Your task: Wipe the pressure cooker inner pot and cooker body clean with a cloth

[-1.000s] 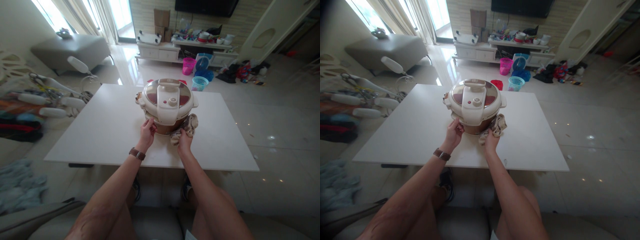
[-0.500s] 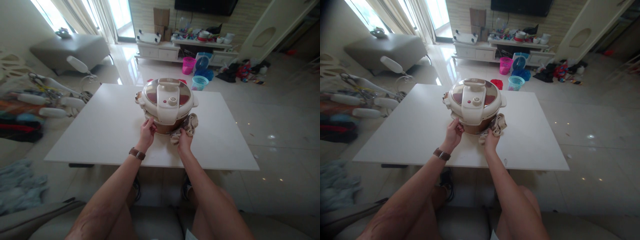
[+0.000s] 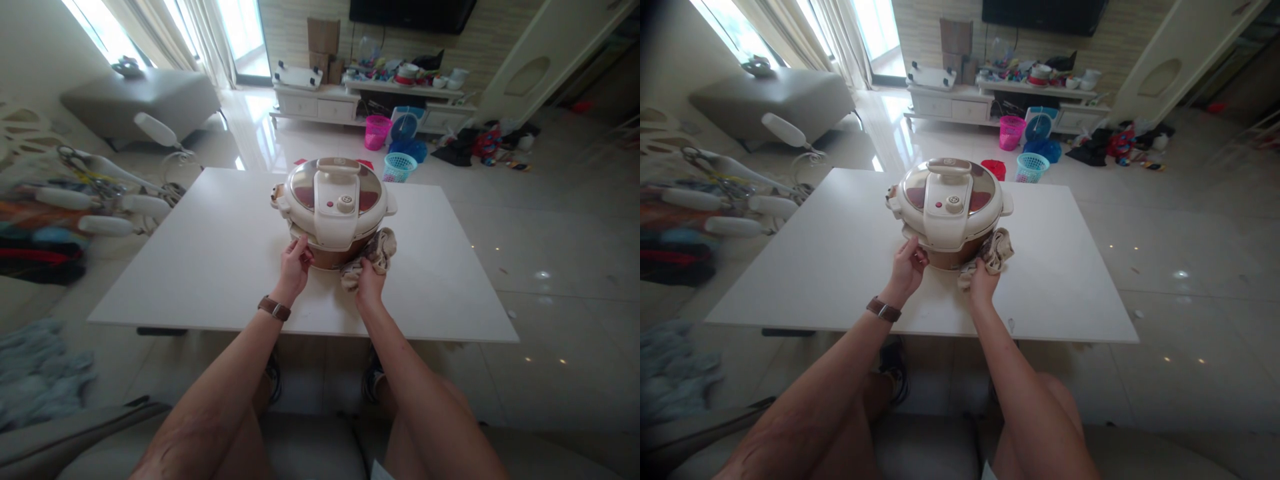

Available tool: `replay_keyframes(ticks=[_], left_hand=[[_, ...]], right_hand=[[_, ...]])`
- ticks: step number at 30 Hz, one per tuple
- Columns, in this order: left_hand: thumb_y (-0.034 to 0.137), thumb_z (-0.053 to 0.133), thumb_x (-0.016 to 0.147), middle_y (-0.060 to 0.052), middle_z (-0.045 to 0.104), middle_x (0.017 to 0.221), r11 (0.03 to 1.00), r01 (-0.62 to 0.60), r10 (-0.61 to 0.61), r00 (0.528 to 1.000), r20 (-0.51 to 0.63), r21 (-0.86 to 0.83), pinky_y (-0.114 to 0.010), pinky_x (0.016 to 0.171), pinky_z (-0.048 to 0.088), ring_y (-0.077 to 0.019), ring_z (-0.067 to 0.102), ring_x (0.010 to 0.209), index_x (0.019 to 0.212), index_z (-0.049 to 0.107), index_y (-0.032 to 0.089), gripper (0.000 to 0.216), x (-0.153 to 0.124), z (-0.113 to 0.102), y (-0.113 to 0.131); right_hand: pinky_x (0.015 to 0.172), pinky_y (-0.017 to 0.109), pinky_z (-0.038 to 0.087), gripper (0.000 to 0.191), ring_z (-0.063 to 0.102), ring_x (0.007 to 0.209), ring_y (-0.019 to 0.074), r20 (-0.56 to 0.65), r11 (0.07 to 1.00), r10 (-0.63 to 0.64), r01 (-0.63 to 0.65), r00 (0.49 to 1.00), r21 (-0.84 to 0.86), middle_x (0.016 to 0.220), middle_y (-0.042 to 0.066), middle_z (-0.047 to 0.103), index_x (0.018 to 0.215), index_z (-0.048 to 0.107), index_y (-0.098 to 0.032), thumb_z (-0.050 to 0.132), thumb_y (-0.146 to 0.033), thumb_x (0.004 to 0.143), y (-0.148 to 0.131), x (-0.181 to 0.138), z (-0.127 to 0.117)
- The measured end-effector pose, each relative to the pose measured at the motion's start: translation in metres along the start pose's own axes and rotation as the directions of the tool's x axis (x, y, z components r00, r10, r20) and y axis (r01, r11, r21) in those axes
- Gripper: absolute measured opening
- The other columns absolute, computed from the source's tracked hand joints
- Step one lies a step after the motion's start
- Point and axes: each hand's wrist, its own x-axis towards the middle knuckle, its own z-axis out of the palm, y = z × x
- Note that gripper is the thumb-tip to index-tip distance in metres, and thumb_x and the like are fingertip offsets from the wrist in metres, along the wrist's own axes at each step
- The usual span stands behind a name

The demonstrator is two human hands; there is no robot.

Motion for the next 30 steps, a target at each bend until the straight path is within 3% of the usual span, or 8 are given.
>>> replay_keyframes(ticks=[20, 24, 30], left_hand=[[0.053, 0.099, 0.064, 0.007, 0.052, 0.053, 1.000, -0.008, 0.008, 1.000, 0.023, -0.002, -0.018, 0.044, 0.039, -0.0054, 0.049, 0.046, 0.065, 0.052, 0.020, 0.058, 0.000, -0.001, -0.001], [0.052, 0.098, 0.067, 0.007, 0.052, 0.053, 1.000, -0.010, 0.009, 1.000, 0.026, 0.013, -0.018, 0.045, 0.040, -0.0052, 0.048, 0.046, 0.065, 0.052, 0.019, 0.056, 0.000, -0.002, -0.001], [0.051, 0.098, 0.066, 0.007, 0.051, 0.052, 1.000, -0.011, 0.011, 1.000, 0.019, -0.006, -0.018, 0.045, 0.039, -0.0058, 0.049, 0.046, 0.066, 0.054, 0.020, 0.054, 0.000, -0.001, -0.001]], right_hand=[[0.076, 0.030, 0.064, 0.029, 0.076, 0.096, 0.0196, 0.002, 0.999, -0.047, 0.047, 0.999, -0.004, 0.100, 0.003, 0.080, 0.100, 0.075, -0.019, 0.074, -0.025, 0.072, 0.017, 0.006, -0.001], [0.081, 0.029, 0.065, 0.030, 0.076, 0.098, 0.0176, 0.002, 1.000, 0.010, -0.010, 1.000, 0.001, 0.105, 0.003, 0.080, 0.102, 0.076, -0.019, 0.073, -0.022, 0.072, 0.022, 0.012, -0.002], [0.072, 0.024, 0.065, 0.029, 0.076, 0.091, 0.0144, -0.014, 0.995, 0.070, -0.068, 0.997, 0.073, 0.100, 0.001, 0.079, 0.100, 0.073, -0.019, 0.068, -0.014, 0.072, 0.030, 0.006, -0.002]])
